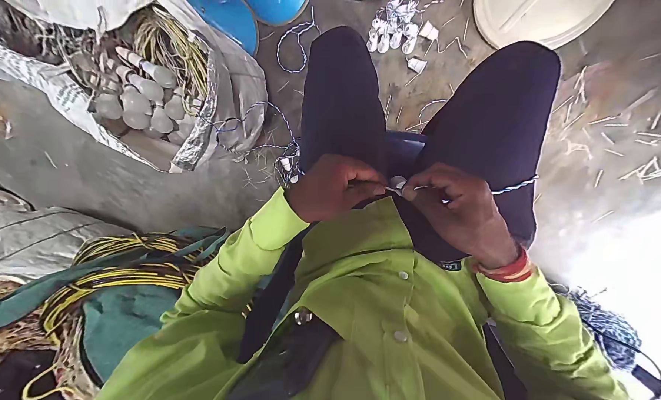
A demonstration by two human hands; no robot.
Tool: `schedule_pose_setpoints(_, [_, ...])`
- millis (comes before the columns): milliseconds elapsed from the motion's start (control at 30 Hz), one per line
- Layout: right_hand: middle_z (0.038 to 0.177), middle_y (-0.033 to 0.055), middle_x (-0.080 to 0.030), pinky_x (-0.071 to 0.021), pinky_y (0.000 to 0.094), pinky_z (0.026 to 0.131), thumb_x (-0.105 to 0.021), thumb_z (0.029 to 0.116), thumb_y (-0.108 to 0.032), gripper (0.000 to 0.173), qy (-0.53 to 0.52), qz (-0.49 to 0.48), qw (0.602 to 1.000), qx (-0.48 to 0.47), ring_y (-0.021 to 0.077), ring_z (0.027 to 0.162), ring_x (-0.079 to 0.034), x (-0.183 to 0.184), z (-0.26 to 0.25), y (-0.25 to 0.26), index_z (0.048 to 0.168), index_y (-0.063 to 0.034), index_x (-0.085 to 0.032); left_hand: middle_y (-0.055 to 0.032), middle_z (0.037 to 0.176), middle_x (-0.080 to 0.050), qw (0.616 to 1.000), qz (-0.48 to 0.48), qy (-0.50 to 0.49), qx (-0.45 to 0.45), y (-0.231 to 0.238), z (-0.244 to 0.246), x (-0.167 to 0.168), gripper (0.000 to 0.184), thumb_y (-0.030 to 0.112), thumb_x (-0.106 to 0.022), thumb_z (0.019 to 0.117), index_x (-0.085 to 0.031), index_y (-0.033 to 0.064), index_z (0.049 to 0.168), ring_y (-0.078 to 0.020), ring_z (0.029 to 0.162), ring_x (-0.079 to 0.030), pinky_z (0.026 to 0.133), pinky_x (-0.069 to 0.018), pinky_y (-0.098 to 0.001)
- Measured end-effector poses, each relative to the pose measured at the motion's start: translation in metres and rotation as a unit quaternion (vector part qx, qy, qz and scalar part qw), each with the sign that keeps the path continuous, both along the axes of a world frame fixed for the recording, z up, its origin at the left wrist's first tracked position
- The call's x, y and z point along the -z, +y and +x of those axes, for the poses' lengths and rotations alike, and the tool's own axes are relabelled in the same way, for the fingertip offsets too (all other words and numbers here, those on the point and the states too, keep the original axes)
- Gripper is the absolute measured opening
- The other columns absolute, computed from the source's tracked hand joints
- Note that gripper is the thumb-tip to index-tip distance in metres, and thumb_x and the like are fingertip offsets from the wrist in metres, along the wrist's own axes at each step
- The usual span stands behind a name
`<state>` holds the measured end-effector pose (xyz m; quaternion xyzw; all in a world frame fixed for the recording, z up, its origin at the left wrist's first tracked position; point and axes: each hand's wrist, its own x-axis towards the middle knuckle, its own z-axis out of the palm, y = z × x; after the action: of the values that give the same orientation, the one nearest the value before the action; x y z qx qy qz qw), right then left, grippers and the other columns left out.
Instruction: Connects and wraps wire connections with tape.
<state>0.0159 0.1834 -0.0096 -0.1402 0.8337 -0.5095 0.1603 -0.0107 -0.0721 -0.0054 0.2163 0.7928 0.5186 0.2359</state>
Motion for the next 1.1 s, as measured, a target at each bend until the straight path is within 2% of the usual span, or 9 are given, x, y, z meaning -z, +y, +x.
schedule_pose_setpoints(167, [0.091, -0.0004, -0.066, -0.0508, 0.0153, 0.058, -0.063, 0.0961, -0.020, 0.017, 0.016, -0.010, 1.000, 0.021, 0.0000, 0.070, -0.059, 0.001, 0.002, 0.000, 0.099, -0.0077, -0.074, -0.0098, 0.096, -0.077, 0.990, -0.016, 0.135, -0.034, 0.008, 0.008, -0.004, 0.014, 0.011, -0.071, 0.0947, -0.079, 0.0021, 0.101, -0.0132, 0.091, -0.073, 0.086, -0.0587, -0.0275])
schedule_pose_setpoints(267, [0.092, -0.0001, -0.066, -0.0524, 0.0131, 0.062, -0.067, 0.0952, -0.016, 0.014, 0.038, -0.028, 0.999, 0.014, -0.0003, 0.074, -0.061, -0.001, 0.000, 0.003, 0.100, -0.0076, -0.076, -0.0044, 0.093, -0.076, 0.998, 0.052, -0.026, -0.039, 0.002, 0.006, -0.003, 0.022, 0.016, -0.063, 0.1018, -0.077, 0.0001, 0.104, -0.0042, 0.083, -0.070, 0.076, -0.0597, -0.0223])
schedule_pose_setpoints(367, [0.092, -0.0002, -0.066, -0.0524, 0.0134, 0.061, -0.069, 0.0942, -0.016, 0.013, 0.033, -0.041, 0.999, -0.004, -0.0002, 0.073, -0.060, 0.000, 0.001, 0.004, 0.100, -0.0076, -0.077, 0.0010, 0.075, -0.069, 0.979, 0.081, -0.189, 0.010, 0.000, 0.003, 0.002, 0.036, 0.025, -0.051, 0.1077, -0.073, 0.0010, 0.092, -0.0026, 0.065, -0.063, 0.061, -0.0549, -0.0222])
schedule_pose_setpoints(567, [0.105, 0.0005, -0.069, -0.0599, 0.0232, 0.076, -0.069, 0.0907, -0.011, 0.042, -0.086, -0.112, 0.990, -0.004, 0.0075, 0.089, -0.067, 0.003, 0.002, 0.015, 0.132, -0.0058, -0.062, 0.0044, 0.072, -0.067, 0.942, 0.090, -0.323, 0.011, 0.003, 0.007, 0.004, 0.018, 0.009, -0.060, 0.1015, -0.073, 0.0017, 0.091, 0.0009, 0.061, -0.058, 0.056, -0.0484, -0.0163])
schedule_pose_setpoints(700, [0.109, 0.0022, -0.072, -0.0604, 0.0231, 0.070, -0.066, 0.0924, -0.007, 0.033, -0.107, -0.152, 0.982, 0.040, 0.0099, 0.086, -0.070, 0.002, 0.002, 0.020, 0.125, -0.0060, -0.059, 0.0038, 0.074, -0.068, 0.931, 0.101, -0.349, -0.022, 0.003, 0.009, 0.005, 0.019, 0.012, -0.059, 0.1016, -0.074, 0.0027, 0.094, -0.0008, 0.062, -0.059, 0.056, -0.0490, -0.0169])
schedule_pose_setpoints(800, [0.102, -0.0007, -0.076, -0.0607, 0.0210, 0.067, -0.068, 0.0968, -0.014, 0.023, -0.091, -0.132, 0.985, 0.070, 0.0071, 0.083, -0.073, 0.002, 0.003, 0.022, 0.118, -0.0084, -0.061, -0.0033, 0.083, -0.069, 0.957, 0.042, -0.279, -0.061, 0.005, 0.017, 0.005, 0.018, 0.014, -0.061, 0.1015, -0.073, 0.0021, 0.108, -0.0070, 0.069, -0.062, 0.062, -0.0526, -0.0227])
schedule_pose_setpoints(933, [0.091, -0.0040, -0.074, -0.0587, 0.0171, 0.066, -0.071, 0.0953, -0.011, 0.018, -0.053, -0.102, 0.990, 0.083, 0.0006, 0.074, -0.068, 0.005, 0.005, 0.018, 0.112, -0.0069, -0.069, -0.0147, 0.130, -0.064, 0.990, -0.032, 0.020, -0.134, 0.025, 0.021, 0.001, 0.048, 0.015, -0.065, 0.0981, -0.056, 0.0012, 0.143, -0.0172, 0.108, -0.068, 0.089, -0.0594, -0.0332])
schedule_pose_setpoints(1000, [0.090, -0.0034, -0.075, -0.0581, 0.0168, 0.065, -0.073, 0.0944, -0.012, 0.017, -0.036, -0.081, 0.992, 0.084, -0.0002, 0.071, -0.068, 0.007, 0.006, 0.015, 0.110, -0.0070, -0.071, -0.0184, 0.133, -0.063, 0.978, -0.041, 0.149, -0.143, 0.034, 0.020, -0.005, 0.045, 0.019, -0.069, 0.0969, -0.063, 0.0005, 0.137, -0.0247, 0.122, -0.062, 0.101, -0.0541, -0.0380])
schedule_pose_setpoints(1100, [0.092, -0.0013, -0.075, -0.0602, 0.0180, 0.070, -0.073, 0.0942, -0.013, 0.016, -0.012, -0.061, 0.995, 0.078, 0.0008, 0.077, -0.070, 0.005, 0.005, 0.012, 0.108, -0.0059, -0.073, -0.0155, 0.124, -0.068, 0.962, -0.054, 0.233, -0.131, 0.045, 0.023, -0.005, 0.027, 0.020, -0.074, 0.0941, -0.077, 0.0075, 0.118, -0.0249, 0.116, -0.064, 0.100, -0.0536, -0.0379])
